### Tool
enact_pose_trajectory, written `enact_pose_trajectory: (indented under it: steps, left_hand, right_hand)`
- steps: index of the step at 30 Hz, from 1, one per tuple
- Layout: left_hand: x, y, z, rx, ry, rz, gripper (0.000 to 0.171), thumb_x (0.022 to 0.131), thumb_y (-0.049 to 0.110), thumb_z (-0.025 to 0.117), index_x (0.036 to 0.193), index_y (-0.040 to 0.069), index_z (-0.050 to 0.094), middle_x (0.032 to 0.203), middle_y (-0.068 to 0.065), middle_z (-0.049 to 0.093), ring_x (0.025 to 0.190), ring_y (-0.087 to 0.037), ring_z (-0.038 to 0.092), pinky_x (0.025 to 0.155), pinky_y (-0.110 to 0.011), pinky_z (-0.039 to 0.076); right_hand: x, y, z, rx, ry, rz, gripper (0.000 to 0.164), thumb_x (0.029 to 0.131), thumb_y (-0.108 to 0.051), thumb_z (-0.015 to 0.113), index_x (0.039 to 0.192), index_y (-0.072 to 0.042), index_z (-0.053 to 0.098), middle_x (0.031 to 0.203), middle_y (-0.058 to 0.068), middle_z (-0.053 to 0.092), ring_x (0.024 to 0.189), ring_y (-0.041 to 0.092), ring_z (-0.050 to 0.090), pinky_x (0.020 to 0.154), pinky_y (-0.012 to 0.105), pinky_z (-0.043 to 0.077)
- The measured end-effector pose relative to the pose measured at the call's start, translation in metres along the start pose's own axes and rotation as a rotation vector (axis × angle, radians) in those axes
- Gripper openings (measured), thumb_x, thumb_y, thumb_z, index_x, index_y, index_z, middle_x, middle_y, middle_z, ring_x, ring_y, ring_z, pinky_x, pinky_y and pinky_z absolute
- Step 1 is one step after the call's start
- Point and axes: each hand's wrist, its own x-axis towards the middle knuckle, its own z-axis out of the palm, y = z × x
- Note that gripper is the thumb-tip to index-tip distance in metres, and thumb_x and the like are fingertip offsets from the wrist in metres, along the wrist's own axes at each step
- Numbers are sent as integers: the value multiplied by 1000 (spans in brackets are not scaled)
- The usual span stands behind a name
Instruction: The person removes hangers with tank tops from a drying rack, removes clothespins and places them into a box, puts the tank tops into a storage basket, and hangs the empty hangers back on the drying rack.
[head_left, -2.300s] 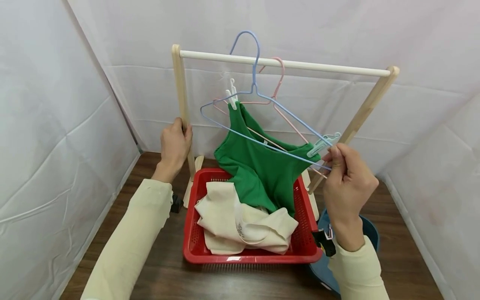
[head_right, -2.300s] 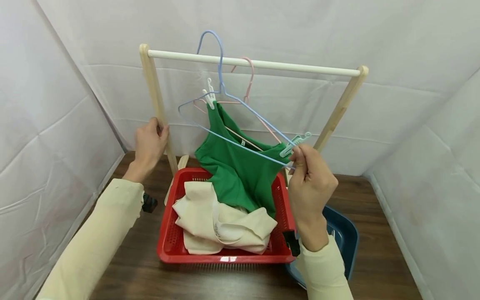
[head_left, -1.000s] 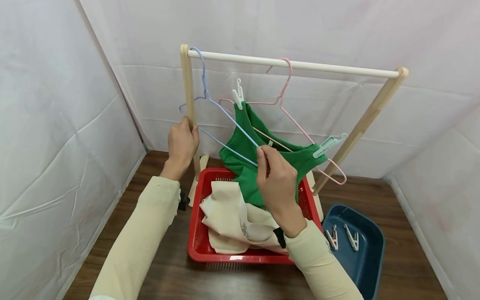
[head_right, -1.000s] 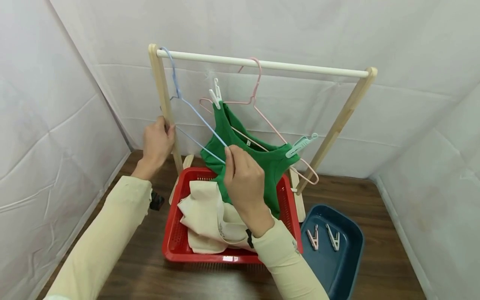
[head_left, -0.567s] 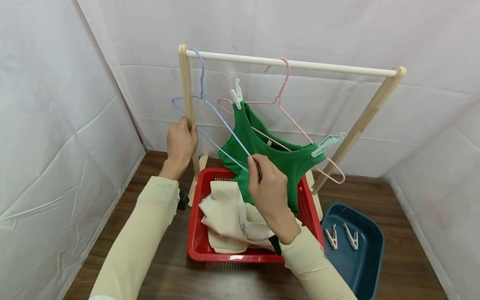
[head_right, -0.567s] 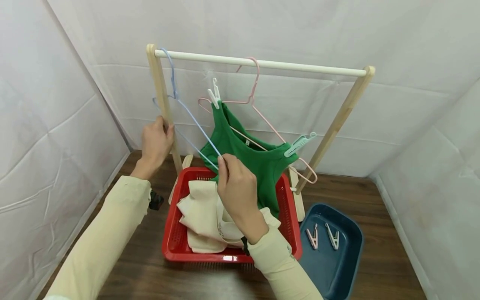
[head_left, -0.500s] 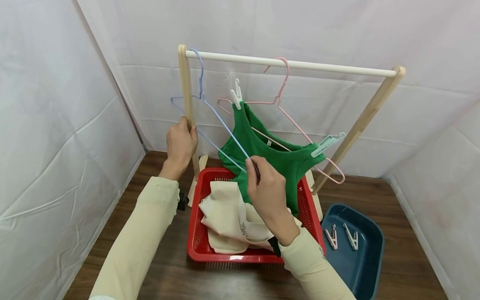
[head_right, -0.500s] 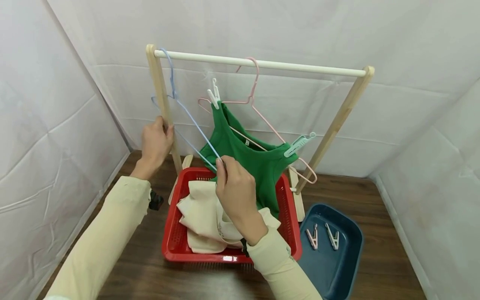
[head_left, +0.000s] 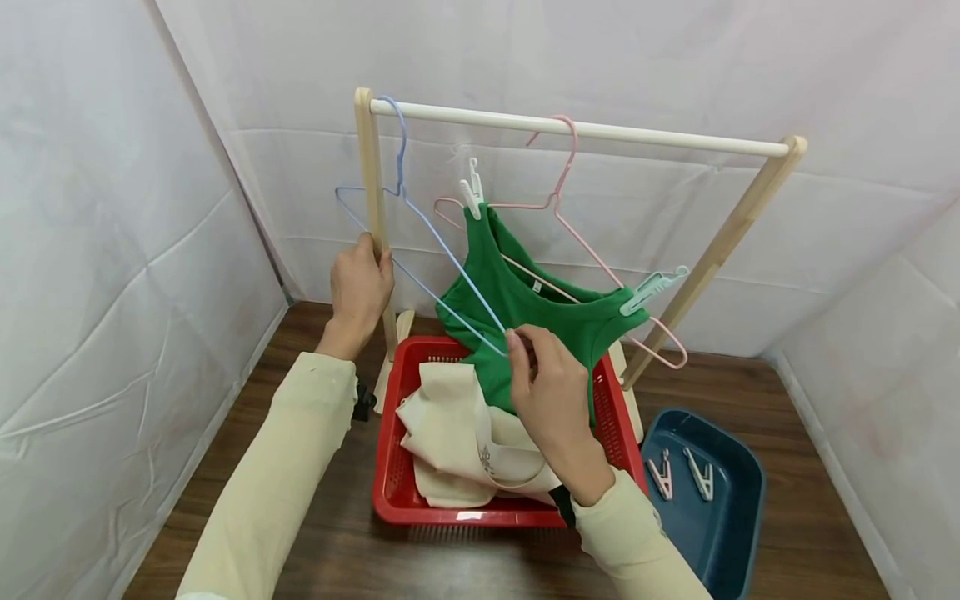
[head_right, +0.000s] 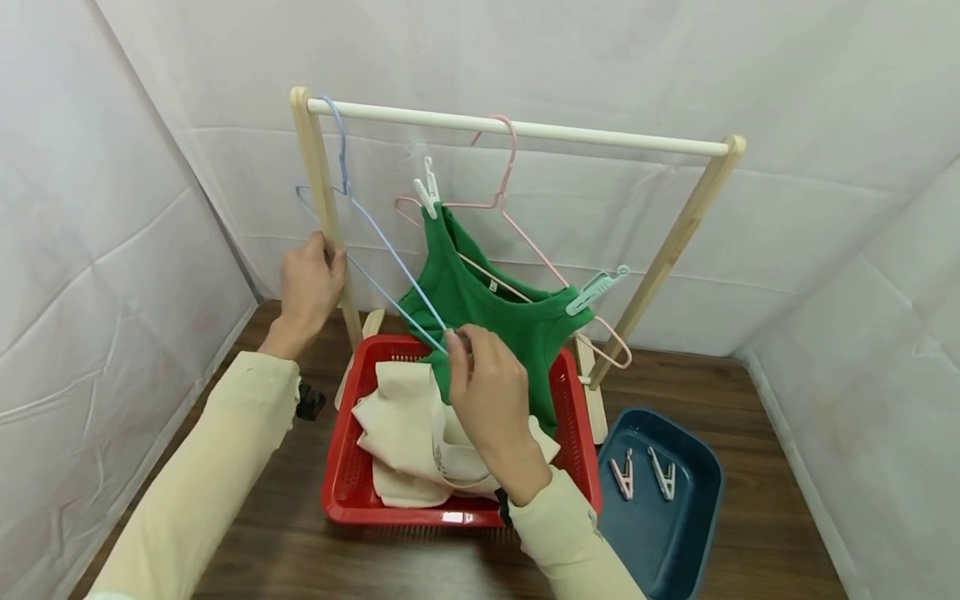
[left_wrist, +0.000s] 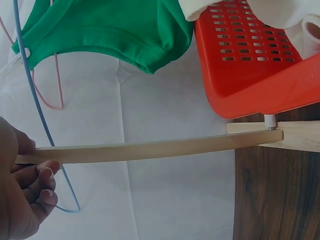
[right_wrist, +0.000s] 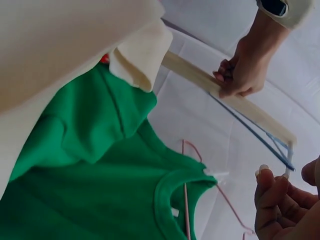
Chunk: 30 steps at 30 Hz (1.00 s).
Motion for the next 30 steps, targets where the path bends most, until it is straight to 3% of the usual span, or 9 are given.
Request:
enact_pose_trajectory:
  steps: [9, 16, 19, 26, 30]
  left_hand:
    - [1, 0, -1, 4, -6, 12, 22, 92, 9, 61, 93, -13, 59, 75, -28, 63, 69, -43, 64, 60, -49, 50]
    - [1, -1, -1, 12, -14, 8, 24, 92, 10, 61, 94, -14, 59, 77, -29, 63, 70, -43, 64, 61, -49, 51]
    - [1, -2, -1, 15, -13, 3, 23, 92, 10, 61, 94, -13, 59, 77, -29, 63, 71, -43, 64, 61, -49, 51]
    - [2, -3, 1, -6, -20, -4, 22, 92, 10, 61, 93, -12, 59, 77, -28, 63, 70, -42, 64, 60, -47, 51]
    - [2, -4, 1, -6, -14, 0, 22, 92, 9, 61, 93, -12, 59, 78, -28, 63, 70, -42, 64, 60, -48, 52]
  right_hand:
    - [-4, 13, -22, -39, 98, -32, 9, 89, -2, 64, 97, 3, 65, 82, 12, 63, 60, 18, 55, 51, 35, 48]
    - [-1, 20, -46, -128, 138, -7, 8, 90, -1, 63, 96, 4, 66, 78, 13, 63, 58, 21, 56, 48, 37, 46]
    - [1, 26, -58, -168, 182, 28, 9, 91, -3, 62, 93, 4, 67, 77, 14, 64, 57, 24, 57, 50, 38, 46]
    - [1, 48, -90, -253, 348, 214, 22, 95, -13, 58, 89, 6, 69, 76, 17, 64, 61, 21, 54, 60, 18, 35]
    - [2, 61, -107, -327, 315, 318, 28, 96, -18, 57, 96, 8, 68, 83, 21, 64, 68, 27, 56, 65, 19, 35]
